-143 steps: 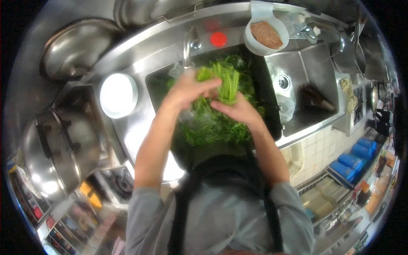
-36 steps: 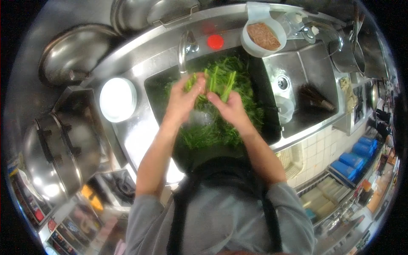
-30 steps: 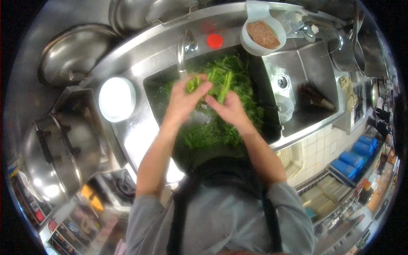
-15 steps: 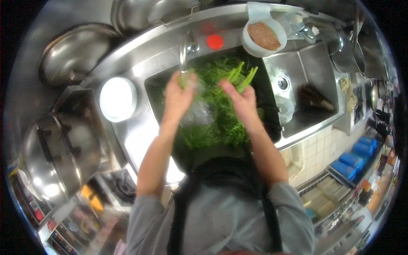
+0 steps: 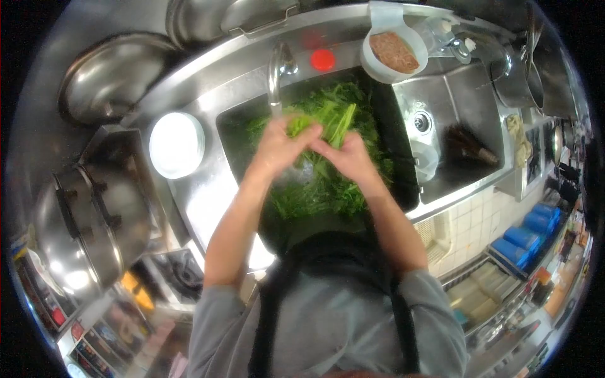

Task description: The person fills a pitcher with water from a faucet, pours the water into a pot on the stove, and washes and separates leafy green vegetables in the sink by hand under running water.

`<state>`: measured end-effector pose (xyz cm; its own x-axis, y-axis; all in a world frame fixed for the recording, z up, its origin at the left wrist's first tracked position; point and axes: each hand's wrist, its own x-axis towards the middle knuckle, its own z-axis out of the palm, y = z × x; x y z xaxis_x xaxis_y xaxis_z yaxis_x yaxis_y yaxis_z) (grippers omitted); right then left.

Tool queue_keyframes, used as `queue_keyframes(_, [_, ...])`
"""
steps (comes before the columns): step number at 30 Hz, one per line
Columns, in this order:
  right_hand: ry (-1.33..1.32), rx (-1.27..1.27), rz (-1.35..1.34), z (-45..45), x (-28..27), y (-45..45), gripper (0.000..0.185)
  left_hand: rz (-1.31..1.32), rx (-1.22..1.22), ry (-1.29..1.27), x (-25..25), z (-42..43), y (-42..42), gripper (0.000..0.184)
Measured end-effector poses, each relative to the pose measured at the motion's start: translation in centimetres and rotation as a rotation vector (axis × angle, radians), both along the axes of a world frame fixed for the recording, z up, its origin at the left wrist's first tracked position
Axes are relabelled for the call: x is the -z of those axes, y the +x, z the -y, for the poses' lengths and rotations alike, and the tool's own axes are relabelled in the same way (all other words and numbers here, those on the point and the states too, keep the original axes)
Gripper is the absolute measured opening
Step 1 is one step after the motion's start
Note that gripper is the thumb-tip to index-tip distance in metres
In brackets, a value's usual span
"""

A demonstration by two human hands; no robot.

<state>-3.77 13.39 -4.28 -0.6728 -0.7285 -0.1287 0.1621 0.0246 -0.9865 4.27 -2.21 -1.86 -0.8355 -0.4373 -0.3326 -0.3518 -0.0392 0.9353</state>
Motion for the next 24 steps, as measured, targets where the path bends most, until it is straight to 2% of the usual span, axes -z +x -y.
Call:
queue_keyframes(2, [0.030,-0.032,-0.011,-0.3,-0.2,-0.3,0.025,-0.032,-0.056,0.013,0.4,0.4,0.1,0.032])
queue_keyframes(5, [0.037,0.171,0.187,-0.8,-1.3,-0.9,0.021,-0.141,-0.471,0.463,-0.1,1.7,0.1,0.029])
queue_keyframes(8, [0.046,0.167,0.146,-1.4,-1.9,-1.7,0.021,-0.195,-0.532,0.385,0.4,3.8,0.6,0.027])
queue_keyframes(9, [0.048,0.156,0.144,-1.5,-1.7,-1.6,0.020,-0.182,-0.501,0.219,0.3,4.1,0.3,0.030])
queue_keyframes(10, [0.047,0.154,0.141,-1.3,-1.6,-1.7,0.020,-0.186,-0.503,0.218,0.3,3.9,0.1,0.030])
queue_keyframes(12, [0.131,0.025,0.078,-0.8,-1.1,-1.2,0.020,-0.044,-0.239,-0.062,-0.4,2.4,-0.5,0.038])
queue_keyframes(13, [0.085,-0.025,0.012,-0.4,-0.3,-0.9,0.020,0.087,-0.135,-0.082,-1.6,1.8,-0.8,0.045])
queue_keyframes(14, [0.085,-0.031,0.013,-0.3,0.0,-0.6,0.020,0.089,-0.141,-0.082,-1.2,1.4,-1.0,0.045])
queue_keyframes(16, [0.057,-0.132,-0.063,0.0,0.0,0.0,0.020,-0.024,0.077,-0.085,-0.5,1.1,-1.5,0.041])
queue_keyframes(17, [0.044,-0.131,-0.046,0.1,0.0,0.1,0.019,0.189,0.084,-0.232,-0.4,1.5,-1.7,0.043])
queue_keyframes(18, [0.044,-0.130,-0.047,-0.1,0.0,0.0,0.019,0.188,0.084,-0.232,-0.9,1.6,-1.5,0.043])
queue_keyframes(20, [0.120,-0.083,0.029,-1.0,0.0,-0.7,0.019,0.083,-0.294,0.241,-1.6,1.7,-1.1,0.043])
queue_keyframes(21, [0.123,-0.075,0.029,-1.4,0.1,-1.0,0.019,0.046,-0.428,0.244,0.2,2.5,-0.7,0.040])
queue_keyframes(22, [0.147,-0.109,0.027,-1.9,0.1,-1.3,0.021,0.009,-0.541,0.450,0.0,3.8,0.0,0.038])
queue_keyframes(24, [0.174,-0.136,0.023,-2.7,0.2,-1.6,0.022,-0.161,-0.578,0.485,0.5,6.1,1.1,0.052])
